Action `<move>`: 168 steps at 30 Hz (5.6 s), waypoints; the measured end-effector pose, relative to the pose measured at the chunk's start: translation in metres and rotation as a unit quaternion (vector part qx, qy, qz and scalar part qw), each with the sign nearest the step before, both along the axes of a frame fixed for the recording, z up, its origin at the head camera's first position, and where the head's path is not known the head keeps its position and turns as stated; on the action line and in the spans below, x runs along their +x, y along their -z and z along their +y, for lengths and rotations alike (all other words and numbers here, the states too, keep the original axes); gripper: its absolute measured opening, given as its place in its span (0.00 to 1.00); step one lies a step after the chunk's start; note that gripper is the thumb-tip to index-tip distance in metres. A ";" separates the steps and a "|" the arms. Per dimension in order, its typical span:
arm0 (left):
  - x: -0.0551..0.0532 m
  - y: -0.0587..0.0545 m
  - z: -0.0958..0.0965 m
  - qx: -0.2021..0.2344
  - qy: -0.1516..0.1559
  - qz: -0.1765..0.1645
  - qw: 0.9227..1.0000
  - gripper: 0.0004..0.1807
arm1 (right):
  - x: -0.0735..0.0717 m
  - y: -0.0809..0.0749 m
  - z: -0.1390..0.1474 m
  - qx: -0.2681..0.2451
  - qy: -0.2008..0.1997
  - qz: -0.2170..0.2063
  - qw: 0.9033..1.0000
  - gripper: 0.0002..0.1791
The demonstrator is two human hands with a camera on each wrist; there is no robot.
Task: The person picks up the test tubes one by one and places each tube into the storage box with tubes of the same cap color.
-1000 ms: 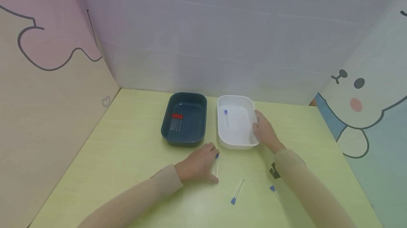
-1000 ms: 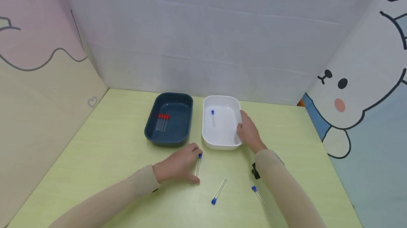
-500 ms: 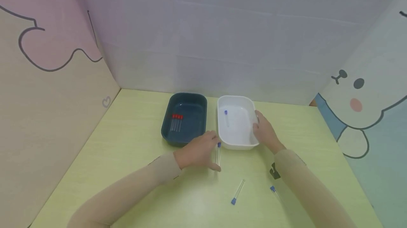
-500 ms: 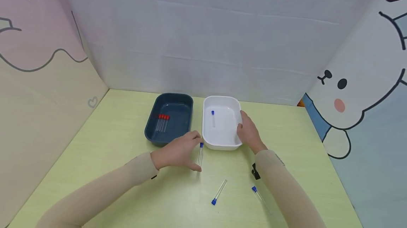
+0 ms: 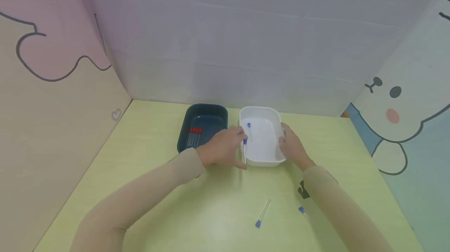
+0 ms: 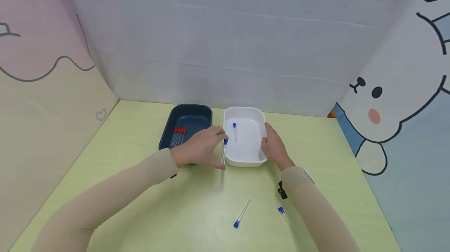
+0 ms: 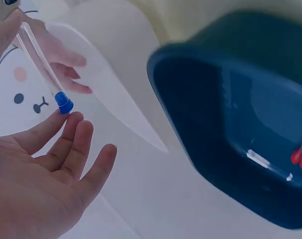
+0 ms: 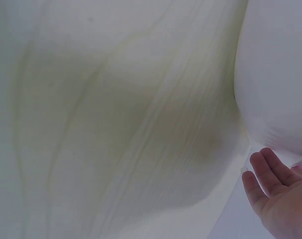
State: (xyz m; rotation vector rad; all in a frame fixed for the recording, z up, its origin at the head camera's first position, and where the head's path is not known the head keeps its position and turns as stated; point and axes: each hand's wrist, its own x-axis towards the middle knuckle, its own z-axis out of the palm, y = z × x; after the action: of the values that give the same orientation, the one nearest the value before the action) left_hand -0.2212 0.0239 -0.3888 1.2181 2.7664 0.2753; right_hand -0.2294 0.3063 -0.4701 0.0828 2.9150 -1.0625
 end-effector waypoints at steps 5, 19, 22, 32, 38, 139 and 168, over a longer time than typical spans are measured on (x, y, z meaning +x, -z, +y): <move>-0.020 -0.003 0.009 -0.024 0.001 0.026 0.999 0.51 | 0.000 0.000 0.000 0.003 0.001 -0.001 1.000 0.36; -0.068 0.016 0.033 -0.074 0.023 0.072 0.994 0.49 | -0.001 0.002 0.002 0.003 0.004 0.004 1.000 0.35; -0.078 0.020 0.039 -0.078 0.023 0.077 0.994 0.49 | -0.001 0.002 0.002 0.002 0.005 0.003 1.000 0.35; -0.099 0.033 0.061 -0.107 0.012 0.070 0.992 0.49 | -0.001 -0.003 0.002 -0.009 0.010 -0.007 1.000 0.35; -0.105 0.036 0.072 -0.125 0.005 0.062 0.990 0.49 | -0.002 -0.001 0.001 -0.013 0.015 -0.007 1.000 0.35; -0.013 0.007 0.057 0.014 0.141 0.032 0.989 0.46 | -0.008 0.009 0.006 0.006 -0.009 0.000 1.000 0.35; 0.085 0.065 0.060 -0.055 0.138 0.093 0.984 0.40 | -0.009 0.009 0.004 0.009 0.005 -0.012 1.000 0.36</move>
State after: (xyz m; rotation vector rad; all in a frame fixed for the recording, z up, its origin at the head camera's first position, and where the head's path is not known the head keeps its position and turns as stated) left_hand -0.1359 0.0835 -0.4534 1.6492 2.6684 -0.0186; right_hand -0.2386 0.3104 -0.4795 0.1085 2.9059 -1.0299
